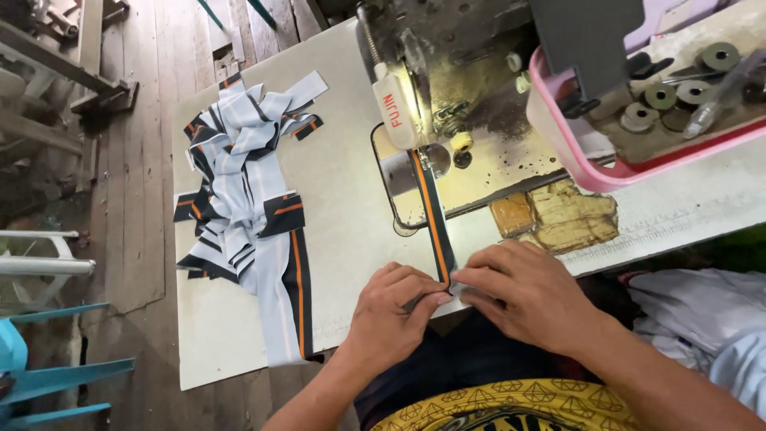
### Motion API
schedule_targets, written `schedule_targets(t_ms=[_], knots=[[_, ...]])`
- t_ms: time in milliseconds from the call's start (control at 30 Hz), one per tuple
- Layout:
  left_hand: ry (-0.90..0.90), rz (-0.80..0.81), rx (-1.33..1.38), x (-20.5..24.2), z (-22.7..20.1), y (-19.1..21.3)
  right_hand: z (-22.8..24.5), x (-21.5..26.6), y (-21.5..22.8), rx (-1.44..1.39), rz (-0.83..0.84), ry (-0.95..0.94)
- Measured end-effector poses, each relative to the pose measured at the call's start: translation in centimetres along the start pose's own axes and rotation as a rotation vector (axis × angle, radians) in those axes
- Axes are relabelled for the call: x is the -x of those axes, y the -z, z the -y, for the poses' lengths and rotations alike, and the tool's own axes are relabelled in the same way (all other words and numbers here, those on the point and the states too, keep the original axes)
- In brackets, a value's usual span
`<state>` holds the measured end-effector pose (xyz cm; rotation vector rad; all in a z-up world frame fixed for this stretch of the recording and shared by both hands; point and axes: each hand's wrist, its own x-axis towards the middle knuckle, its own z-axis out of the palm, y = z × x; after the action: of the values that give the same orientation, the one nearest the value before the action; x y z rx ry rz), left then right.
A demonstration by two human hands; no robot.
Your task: The person is sewing fabric strips by aligning them with a guide tape and feeding them through an industrial sewing machine.
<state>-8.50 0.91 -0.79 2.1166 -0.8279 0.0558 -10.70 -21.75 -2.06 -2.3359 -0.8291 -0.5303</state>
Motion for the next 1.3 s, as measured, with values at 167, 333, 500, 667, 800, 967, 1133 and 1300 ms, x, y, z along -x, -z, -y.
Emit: schedule_targets(t_ms=[167, 333, 500, 667, 800, 967, 1133, 1300], knots=[[0.034, -0.049, 0.076, -0.2, -0.9, 0.3, 0.0, -1.2, -0.8, -0.007, -0.068, 0.03], [0.032, -0.064, 0.092, -0.1, -1.0, 0.4, -0.1, -1.7, -0.6, -0.032, -0.052, 0.052], [0.085, -0.054, 0.17, -0.1, -1.7, 0.8, -0.1, -1.8, -0.5, -0.027, -0.08, 0.005], [0.078, -0.079, 0.192, 0.0, -2.0, 0.6, -0.5, -1.6, -0.8, -0.046, 0.01, -0.013], [0.091, -0.099, 0.216, 0.2, -2.1, 0.7, -0.4, -1.6, -0.8, -0.067, -0.027, 0.052], [-0.157, -0.118, -0.019, -0.5, -2.8, 0.8, -0.8, -1.1, -0.7, 0.031, -0.052, 0.191], [-0.296, -0.083, -0.141, -1.1, -2.6, 1.1, -0.7, -1.5, -0.3, 0.008, -0.061, 0.241], [-0.057, 0.109, -0.13, -2.4, 0.2, 1.6, -0.6, -1.6, -0.5, -0.026, -0.075, 0.211]])
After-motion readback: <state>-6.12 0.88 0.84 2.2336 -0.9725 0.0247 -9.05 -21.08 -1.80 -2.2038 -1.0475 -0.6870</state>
